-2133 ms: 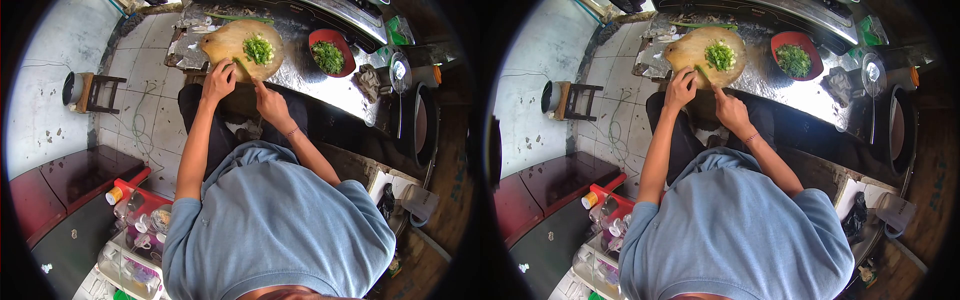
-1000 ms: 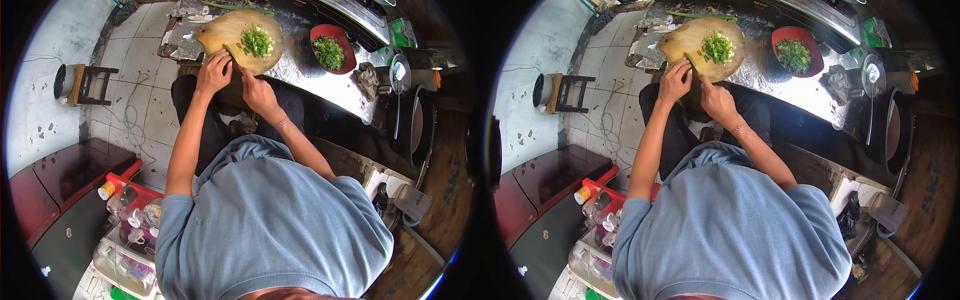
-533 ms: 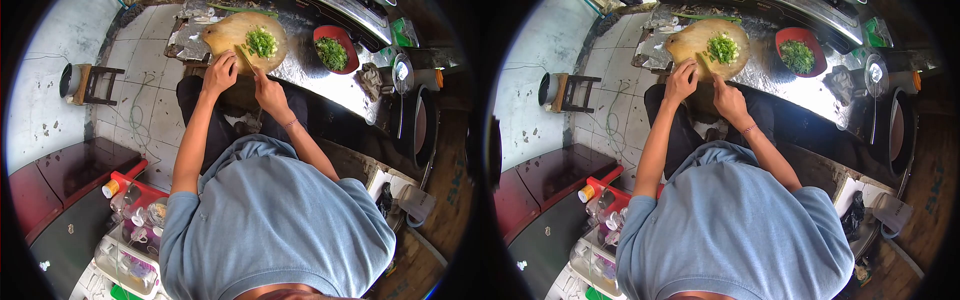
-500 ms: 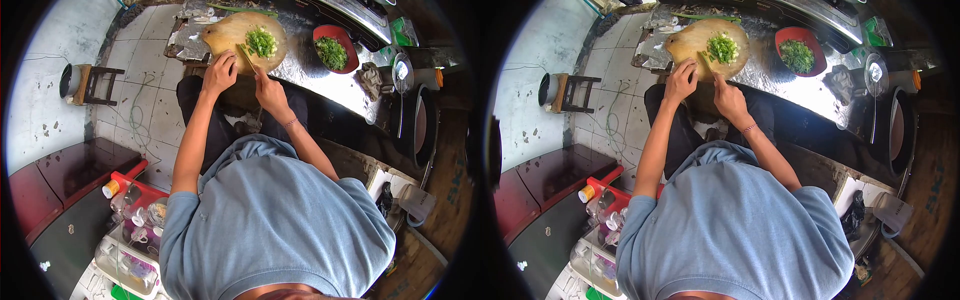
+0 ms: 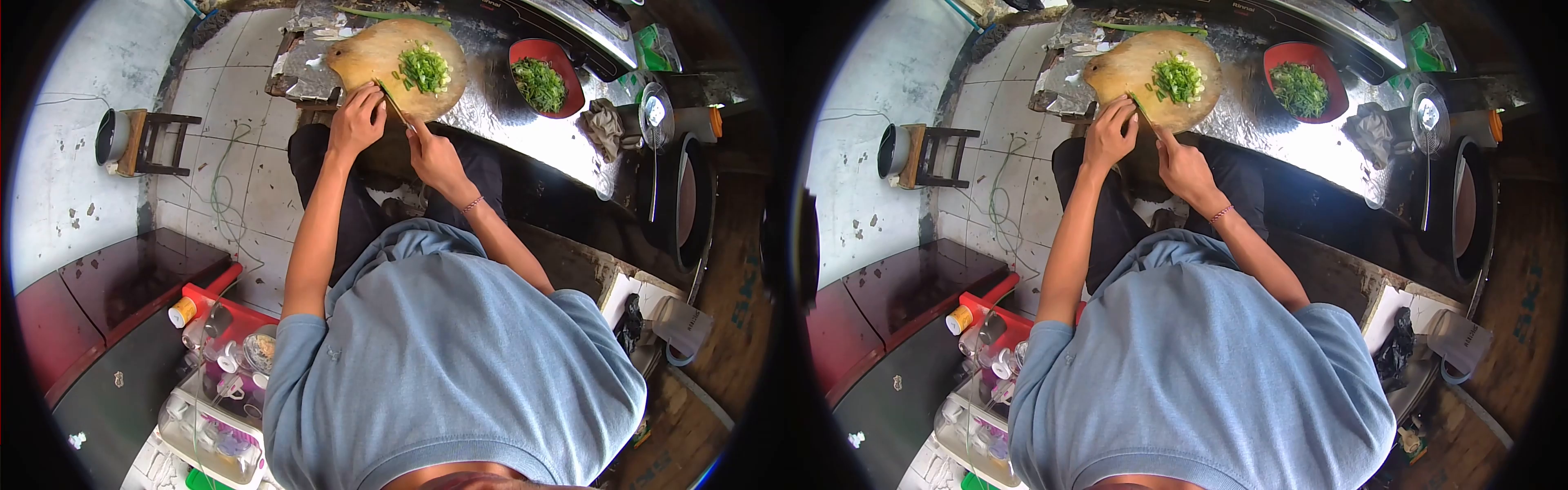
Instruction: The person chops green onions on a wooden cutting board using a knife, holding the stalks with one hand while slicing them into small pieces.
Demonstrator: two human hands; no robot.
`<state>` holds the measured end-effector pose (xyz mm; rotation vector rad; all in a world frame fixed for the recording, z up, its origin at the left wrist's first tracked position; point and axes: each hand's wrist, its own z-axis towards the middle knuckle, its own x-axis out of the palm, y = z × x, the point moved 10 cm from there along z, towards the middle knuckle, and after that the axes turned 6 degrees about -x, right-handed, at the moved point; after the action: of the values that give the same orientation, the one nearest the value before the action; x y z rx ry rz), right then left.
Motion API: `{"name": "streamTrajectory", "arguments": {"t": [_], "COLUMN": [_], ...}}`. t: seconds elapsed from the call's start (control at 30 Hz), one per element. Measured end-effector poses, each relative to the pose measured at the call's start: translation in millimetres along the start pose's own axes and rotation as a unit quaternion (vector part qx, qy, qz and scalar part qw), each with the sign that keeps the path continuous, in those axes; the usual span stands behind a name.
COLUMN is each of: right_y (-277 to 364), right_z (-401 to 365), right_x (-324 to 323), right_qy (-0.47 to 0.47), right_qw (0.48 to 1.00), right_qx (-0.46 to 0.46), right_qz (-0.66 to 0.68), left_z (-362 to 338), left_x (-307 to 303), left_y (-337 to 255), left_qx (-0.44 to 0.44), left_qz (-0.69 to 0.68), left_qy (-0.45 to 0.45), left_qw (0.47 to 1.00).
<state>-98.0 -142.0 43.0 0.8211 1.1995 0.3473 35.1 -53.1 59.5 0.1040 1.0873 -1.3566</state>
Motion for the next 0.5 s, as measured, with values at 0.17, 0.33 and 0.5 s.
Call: {"name": "streamTrajectory", "arguments": {"t": [0.17, 0.33, 0.5], "right_y": [7, 7, 3], "right_z": [2, 16, -3], "right_x": [-1, 7, 3], "right_qy": [0.01, -0.039, -0.011], "right_qw": [1.0, 0.998, 1.0], "right_qx": [-0.011, -0.042, 0.003], "right_qz": [-0.009, 0.009, 0.022], "left_z": [-1, -1, 0], "left_x": [2, 1, 1], "left_y": [2, 1, 3], "left_qx": [0.003, 0.012, -0.002], "left_qz": [0.008, 0.014, 0.0], "left_qy": [-0.009, -0.01, -0.011], "left_qw": [1.0, 1.0, 1.0]}}
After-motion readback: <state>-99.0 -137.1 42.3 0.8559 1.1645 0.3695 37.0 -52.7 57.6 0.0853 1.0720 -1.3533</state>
